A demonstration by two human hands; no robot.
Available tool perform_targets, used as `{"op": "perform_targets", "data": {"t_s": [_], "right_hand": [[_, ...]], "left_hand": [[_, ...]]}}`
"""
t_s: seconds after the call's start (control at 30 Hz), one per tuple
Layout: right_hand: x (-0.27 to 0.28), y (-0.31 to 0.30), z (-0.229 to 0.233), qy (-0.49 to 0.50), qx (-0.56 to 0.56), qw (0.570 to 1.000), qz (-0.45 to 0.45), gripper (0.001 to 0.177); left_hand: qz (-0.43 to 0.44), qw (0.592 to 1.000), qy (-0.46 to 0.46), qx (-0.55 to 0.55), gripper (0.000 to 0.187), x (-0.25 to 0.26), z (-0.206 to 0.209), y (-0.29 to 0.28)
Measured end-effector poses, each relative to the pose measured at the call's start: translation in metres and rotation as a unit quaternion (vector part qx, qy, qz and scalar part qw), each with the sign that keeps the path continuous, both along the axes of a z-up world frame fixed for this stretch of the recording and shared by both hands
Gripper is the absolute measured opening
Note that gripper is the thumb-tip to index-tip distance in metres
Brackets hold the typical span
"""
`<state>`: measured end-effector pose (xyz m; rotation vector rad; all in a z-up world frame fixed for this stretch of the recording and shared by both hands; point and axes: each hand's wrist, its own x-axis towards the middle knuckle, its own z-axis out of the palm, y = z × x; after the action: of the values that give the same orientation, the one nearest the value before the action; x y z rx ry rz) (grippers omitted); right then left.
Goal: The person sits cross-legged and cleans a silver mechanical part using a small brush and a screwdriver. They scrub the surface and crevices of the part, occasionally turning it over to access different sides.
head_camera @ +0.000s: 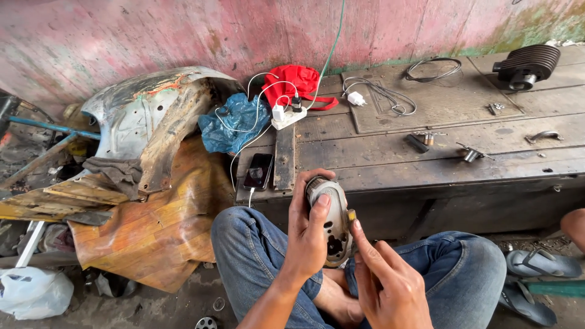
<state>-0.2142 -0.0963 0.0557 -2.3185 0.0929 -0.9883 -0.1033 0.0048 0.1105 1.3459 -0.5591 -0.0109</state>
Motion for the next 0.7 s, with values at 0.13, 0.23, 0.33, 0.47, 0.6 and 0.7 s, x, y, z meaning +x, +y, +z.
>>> {"op": "perform_targets", "data": {"t_s": [0.13,0.23,0.33,0.47,0.6,0.7], "right_hand": [[-0.004,0.001,0.005,-0.003,-0.008,1.0,-0.015,0.046],[-0.007,0.002,0.003,-0.049,-0.018,0.997,-0.049,0.038],[-0.011,0.001,-0.007,-0.188,0.036,0.978,-0.082,0.025],[-0.013,0.003,0.008,-0.136,0.004,0.989,-0.063,0.026],[-0.013,0.003,0.008,-0.06,-0.06,0.996,-0.041,0.032],[-0.006,0.001,-0.002,-0.039,-0.052,0.998,-0.02,0.038]], "left_hand": [[0.003,1.0,0.004,-0.006,0.027,0.001,0.0,0.002],[-0.087,0.989,0.071,-0.1,0.029,0.003,-0.003,0.002],[-0.084,0.98,0.113,-0.141,0.035,0.0,0.002,0.002],[-0.098,0.975,0.129,-0.154,0.042,-0.005,0.01,0.004],[-0.097,0.979,0.11,-0.14,0.047,-0.01,0.014,0.007],[0.035,0.996,-0.083,0.023,0.041,-0.012,0.021,0.012]]}}
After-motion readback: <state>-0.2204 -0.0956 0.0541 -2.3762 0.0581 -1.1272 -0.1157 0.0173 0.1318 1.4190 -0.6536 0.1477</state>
